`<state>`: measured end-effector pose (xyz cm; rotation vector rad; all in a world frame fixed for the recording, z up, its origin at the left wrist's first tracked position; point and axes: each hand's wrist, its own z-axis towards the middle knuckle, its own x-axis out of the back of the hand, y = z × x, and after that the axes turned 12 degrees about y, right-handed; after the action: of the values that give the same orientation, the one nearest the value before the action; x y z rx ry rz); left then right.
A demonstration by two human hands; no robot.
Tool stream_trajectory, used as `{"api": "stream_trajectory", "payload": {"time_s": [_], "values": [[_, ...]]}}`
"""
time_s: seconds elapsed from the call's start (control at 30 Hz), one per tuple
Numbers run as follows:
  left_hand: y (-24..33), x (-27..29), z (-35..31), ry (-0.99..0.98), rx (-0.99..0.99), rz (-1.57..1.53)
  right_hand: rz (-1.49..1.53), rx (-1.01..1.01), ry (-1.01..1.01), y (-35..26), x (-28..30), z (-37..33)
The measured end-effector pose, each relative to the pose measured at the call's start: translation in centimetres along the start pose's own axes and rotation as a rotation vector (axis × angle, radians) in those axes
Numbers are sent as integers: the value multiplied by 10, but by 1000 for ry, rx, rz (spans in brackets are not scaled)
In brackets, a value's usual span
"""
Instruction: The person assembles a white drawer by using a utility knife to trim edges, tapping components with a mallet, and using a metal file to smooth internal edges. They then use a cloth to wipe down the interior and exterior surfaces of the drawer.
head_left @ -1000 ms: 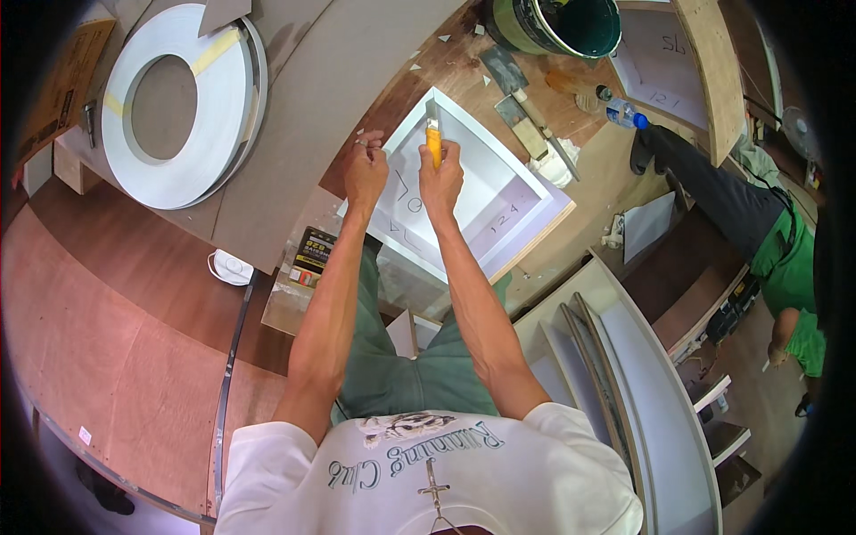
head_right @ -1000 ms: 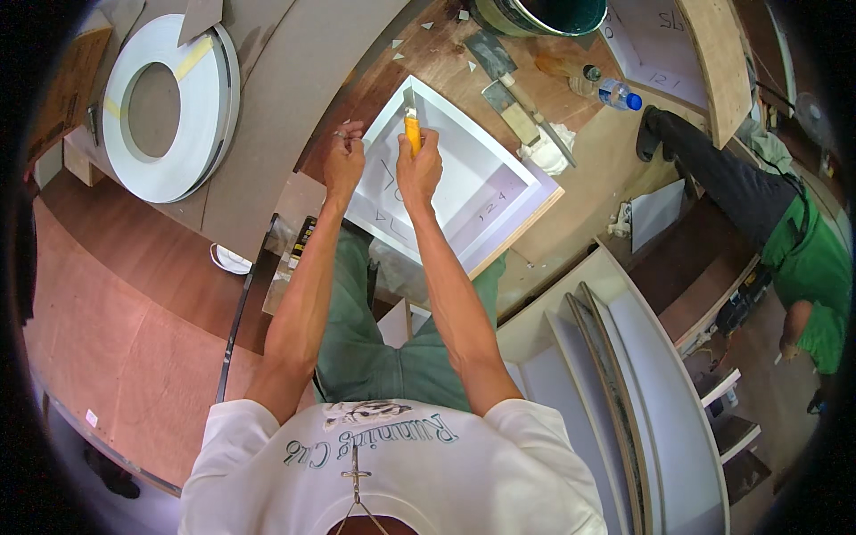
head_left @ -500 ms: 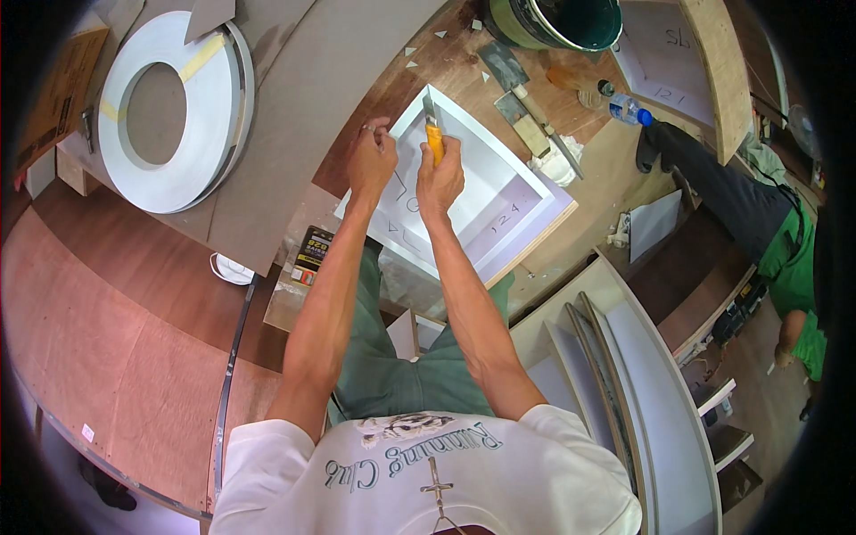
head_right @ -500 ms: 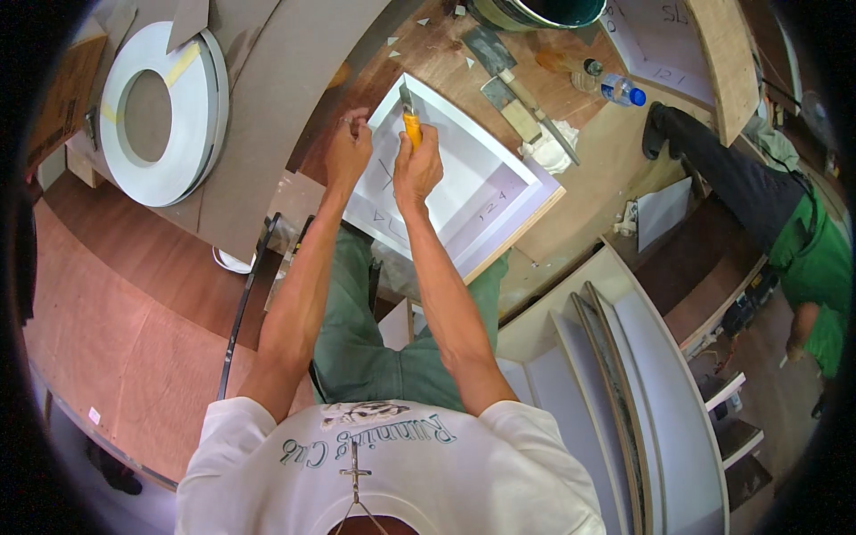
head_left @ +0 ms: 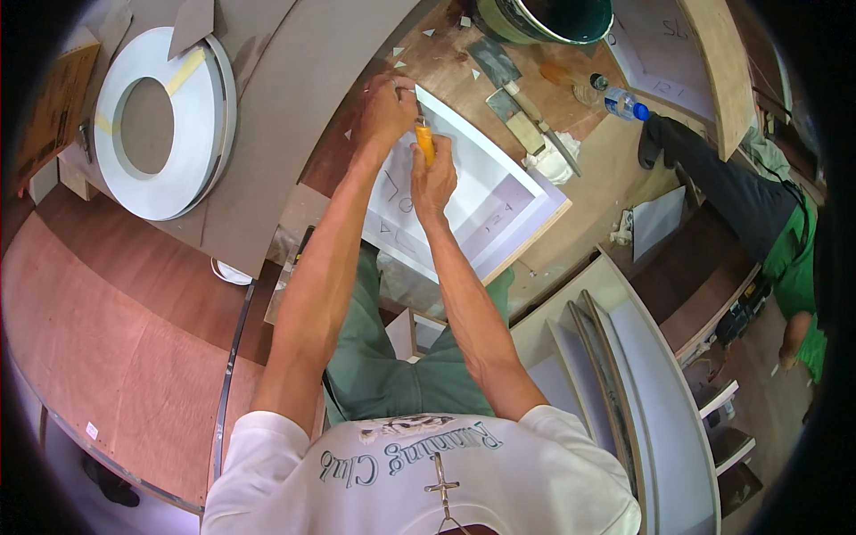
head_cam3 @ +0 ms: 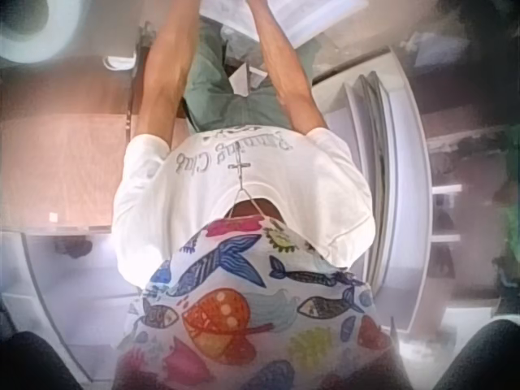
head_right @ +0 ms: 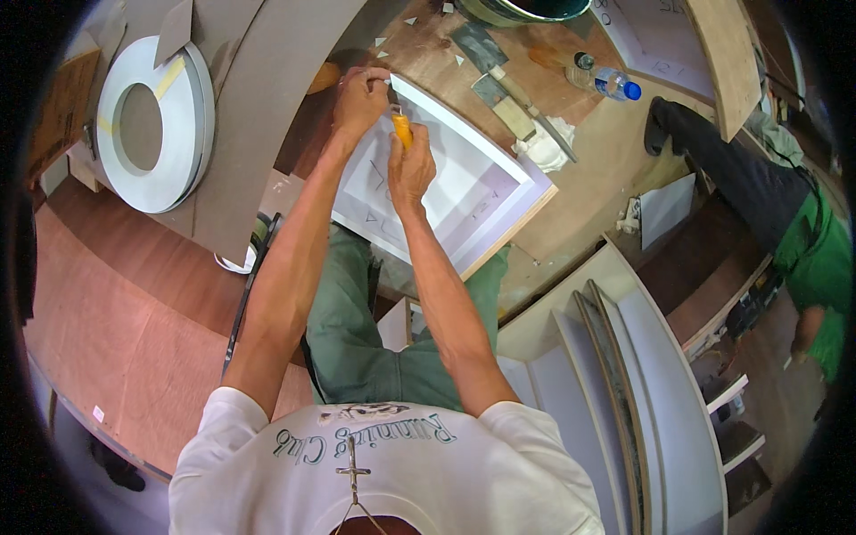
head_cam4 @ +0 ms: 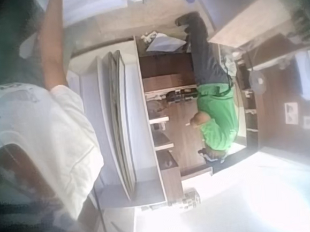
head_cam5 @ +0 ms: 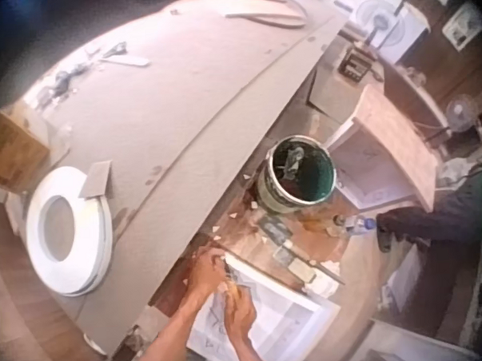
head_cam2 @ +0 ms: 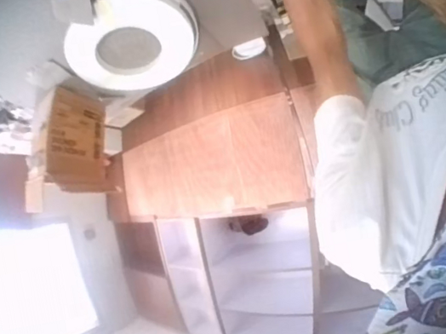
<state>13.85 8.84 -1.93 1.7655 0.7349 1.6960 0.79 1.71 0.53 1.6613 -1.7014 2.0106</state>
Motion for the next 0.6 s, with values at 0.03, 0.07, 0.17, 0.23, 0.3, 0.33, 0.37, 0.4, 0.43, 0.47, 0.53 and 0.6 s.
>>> {"api": "stream_trajectory", "payload": {"time_s": [0.03, 0.07, 0.17, 0.23, 0.3, 0.33, 0.37, 0.4, 0.43, 0.47, 0.53, 0.6], "values": [[-2, -2, 3, -23, 93, -19, 10, -11, -51, 0, 2, 2], [-3, -3, 5, -46, 186, -37, 11, -13, -50, -1, 5, 2], [-1, -4, 9, -47, 167, -24, 56, 5, -125, 4, 15, 0], [11, -6, 11, -143, 248, -86, 20, 51, -122, 19, 24, 0], [13, -3, 14, -226, 329, -130, 12, 2, -180, 21, 32, -8], [14, -1, 17, -239, 320, -128, -1, -45, -238, 22, 36, -13], [10, 0, 18, -247, 311, -122, 3, -45, -240, 22, 38, -17], [6, 0, 21, -245, 311, -118, 19, -81, -279, 21, 39, -22], [2, 0, 24, -248, 254, -78, 35, -117, -318, 20, 39, -25], [0, -3, 26, -255, 198, -41, 34, -119, -318, 21, 40, -26], [-3, -6, 26, -245, 181, -42, 38, -156, -335, 22, 41, -27], [-6, -10, 26, -236, 163, -45, 60, -138, -321, 25, 40, -27]]}}
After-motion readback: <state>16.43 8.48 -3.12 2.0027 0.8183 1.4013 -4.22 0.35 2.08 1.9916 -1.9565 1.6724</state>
